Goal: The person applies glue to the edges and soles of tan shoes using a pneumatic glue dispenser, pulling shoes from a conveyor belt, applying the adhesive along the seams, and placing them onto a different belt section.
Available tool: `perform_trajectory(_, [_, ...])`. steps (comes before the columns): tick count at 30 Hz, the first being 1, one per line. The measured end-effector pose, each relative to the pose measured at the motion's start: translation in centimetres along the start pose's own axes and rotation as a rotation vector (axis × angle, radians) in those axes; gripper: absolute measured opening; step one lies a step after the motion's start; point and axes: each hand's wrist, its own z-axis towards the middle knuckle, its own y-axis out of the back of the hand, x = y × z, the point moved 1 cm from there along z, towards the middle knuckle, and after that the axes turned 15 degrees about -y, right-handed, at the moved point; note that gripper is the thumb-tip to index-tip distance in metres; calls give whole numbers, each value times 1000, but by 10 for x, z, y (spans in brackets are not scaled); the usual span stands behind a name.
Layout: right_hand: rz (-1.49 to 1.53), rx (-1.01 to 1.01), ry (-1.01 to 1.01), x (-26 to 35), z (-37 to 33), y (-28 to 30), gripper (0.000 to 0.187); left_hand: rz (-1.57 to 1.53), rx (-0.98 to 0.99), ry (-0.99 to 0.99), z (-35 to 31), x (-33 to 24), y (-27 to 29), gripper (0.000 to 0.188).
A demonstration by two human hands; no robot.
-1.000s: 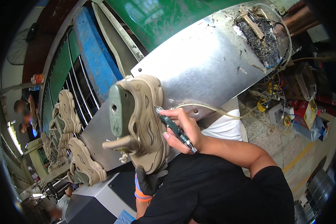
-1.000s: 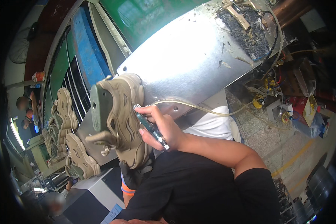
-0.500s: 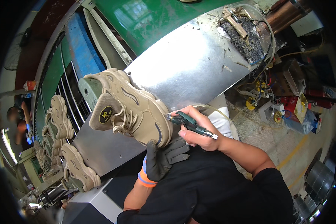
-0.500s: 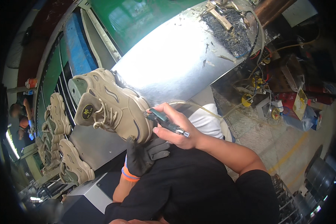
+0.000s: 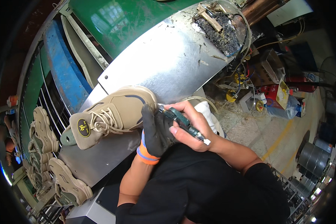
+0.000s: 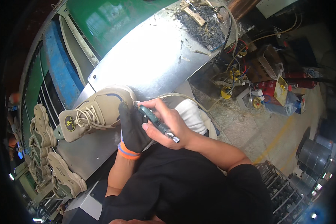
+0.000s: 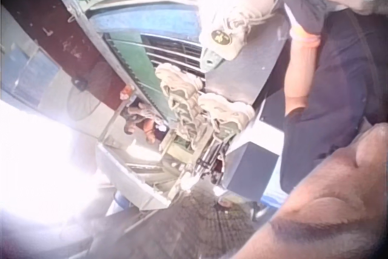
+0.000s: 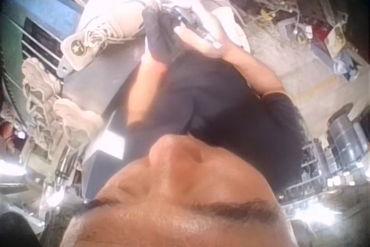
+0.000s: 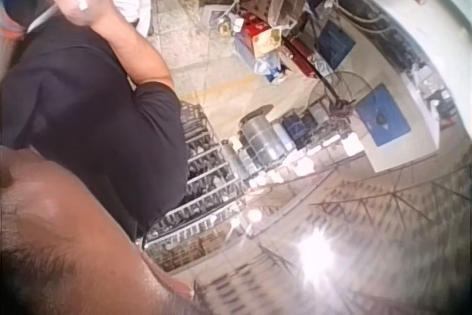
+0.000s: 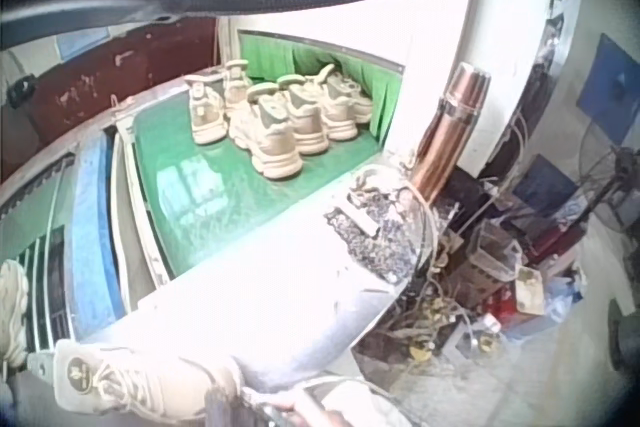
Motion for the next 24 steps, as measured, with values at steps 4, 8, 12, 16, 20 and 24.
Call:
perform_trajectory(4, [-153,-64,87,-20,3,-14,47,38,-137,-85,14,3,6,72])
perform_trajectory(8, [-178,5,38,-7,15,-10,48,576,86,-62,8,-18,30,55])
perform_trajectory(12, [287,176,1,-5,41,24,48,1301,311,-289,-54,-86,1,71])
perform_trajectory(16, [293,-61,121,9,67,69,38,1133,-9,-1274,-145,-162,68,61])
perform_trajectory(20, [370,-254,217,17,105,92,48,2073,-369,-777,-146,-162,67,69])
perform_trajectory(24, [447,-273,226,10,114,101,50,2191,-175,-746,-176,-119,57,77])
